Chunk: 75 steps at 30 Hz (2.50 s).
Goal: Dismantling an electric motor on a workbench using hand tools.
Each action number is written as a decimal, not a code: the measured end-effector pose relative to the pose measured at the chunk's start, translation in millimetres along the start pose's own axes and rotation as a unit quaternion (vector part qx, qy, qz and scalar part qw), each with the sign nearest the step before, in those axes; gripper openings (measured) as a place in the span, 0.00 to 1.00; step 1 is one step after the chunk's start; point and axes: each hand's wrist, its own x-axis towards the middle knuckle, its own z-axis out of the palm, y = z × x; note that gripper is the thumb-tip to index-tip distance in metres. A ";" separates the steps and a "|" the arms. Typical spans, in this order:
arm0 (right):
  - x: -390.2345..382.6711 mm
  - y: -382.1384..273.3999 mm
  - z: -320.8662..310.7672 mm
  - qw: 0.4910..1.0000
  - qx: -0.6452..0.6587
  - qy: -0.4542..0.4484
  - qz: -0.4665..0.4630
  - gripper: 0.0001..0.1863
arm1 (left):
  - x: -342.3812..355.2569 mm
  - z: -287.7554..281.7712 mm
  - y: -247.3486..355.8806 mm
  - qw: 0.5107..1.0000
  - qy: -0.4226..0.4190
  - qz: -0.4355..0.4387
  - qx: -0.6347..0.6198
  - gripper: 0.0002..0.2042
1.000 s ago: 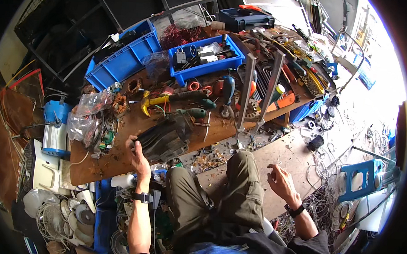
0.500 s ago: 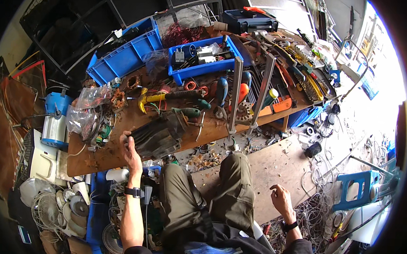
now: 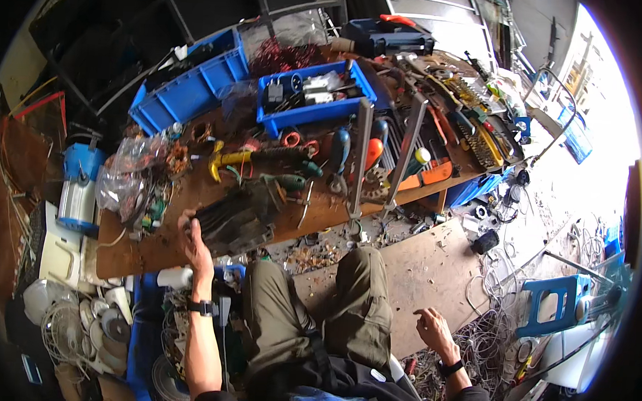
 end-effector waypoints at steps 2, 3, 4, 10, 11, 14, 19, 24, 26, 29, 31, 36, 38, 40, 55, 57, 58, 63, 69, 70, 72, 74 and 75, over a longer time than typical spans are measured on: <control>13.0 -12.3 -2.6 0.999 0.016 0.010 -0.030 0.15 | 2.5 1.7 3.8 1.000 -0.002 0.011 -0.006 0.17; 22.7 -21.0 -3.9 0.997 0.035 0.030 -0.059 0.15 | 3.4 0.8 3.9 1.000 -0.004 0.017 -0.018 0.17; 32.7 -32.2 -6.3 0.996 0.043 0.038 -0.068 0.15 | 4.1 3.9 4.9 1.000 0.003 0.021 -0.013 0.17; 105.3 -130.1 -14.0 0.970 0.127 0.034 -0.207 0.14 | 3.3 7.8 12.8 0.999 0.011 0.027 -0.029 0.16; 116.3 -147.6 -12.5 0.965 0.126 0.031 -0.229 0.14 | 1.5 8.2 10.9 0.999 0.010 0.026 -0.025 0.16; 140.6 -204.2 -5.1 0.940 0.291 -0.068 -0.167 0.13 | 0.6 8.6 9.7 1.000 0.012 0.017 -0.012 0.17; 180.4 -277.9 25.9 0.812 0.545 -0.168 -0.124 0.26 | -0.8 10.0 17.8 0.999 0.004 0.006 -0.036 0.18; 196.7 -312.2 41.2 0.839 0.517 -0.120 -0.118 0.33 | -1.1 8.4 22.3 0.999 -0.010 -0.030 -0.044 0.20; 203.4 -313.1 48.3 0.814 0.556 -0.142 -0.093 0.34 | 1.2 5.8 19.0 0.997 -0.023 -0.027 -0.064 0.21; 209.4 -322.4 53.6 0.777 0.601 -0.167 -0.080 0.36 | 1.6 4.6 16.0 0.998 -0.011 -0.020 -0.058 0.19; 209.8 -329.0 51.7 0.795 0.577 -0.175 -0.059 0.36 | -0.7 6.0 17.1 0.996 -0.015 -0.036 -0.081 0.18; 204.3 -359.7 40.3 0.773 0.593 -0.224 0.005 0.37 | -1.6 4.7 17.4 0.989 -0.014 -0.032 -0.142 0.15; 210.6 -361.1 42.1 0.777 0.587 -0.228 0.007 0.37 | -2.5 9.9 22.3 0.989 -0.017 -0.034 -0.146 0.14; 208.0 -368.7 42.2 0.783 0.583 -0.214 0.010 0.37 | -1.7 8.1 26.7 0.986 -0.049 -0.060 -0.150 0.12; 236.0 -356.3 40.3 0.807 0.554 -0.189 0.076 0.44 | -2.5 7.3 26.6 0.983 -0.050 -0.042 -0.169 0.16; 243.2 -349.6 43.2 0.820 0.529 -0.191 0.108 0.45 | -2.0 7.2 26.2 0.987 -0.055 -0.047 -0.144 0.16; 241.0 -353.1 42.0 0.818 0.531 -0.193 0.107 0.45 | -1.8 6.1 27.0 0.987 -0.056 -0.046 -0.140 0.16; 218.4 -351.3 35.5 0.864 0.487 -0.113 0.066 0.41 | -2.1 5.9 33.3 0.991 -0.050 -0.050 -0.116 0.18; 219.2 -360.8 29.4 0.926 0.318 0.138 -0.153 0.13 | -1.5 9.3 31.1 0.989 -0.036 -0.022 -0.141 0.18; 227.3 -365.5 23.2 0.923 0.262 0.176 -0.220 0.15 | -1.6 9.2 30.6 0.989 -0.036 -0.021 -0.140 0.18; 235.2 -382.9 6.2 0.903 0.227 0.196 -0.307 0.14 | -2.8 11.4 30.2 0.984 -0.047 -0.051 -0.163 0.16; 251.9 -386.5 0.6 0.896 0.146 0.211 -0.364 0.13 | -2.5 10.5 26.7 0.983 -0.052 -0.047 -0.169 0.15; 257.5 -387.9 -1.5 0.879 0.064 0.225 -0.415 0.12 | -1.9 10.4 24.5 0.982 -0.059 -0.045 -0.175 0.14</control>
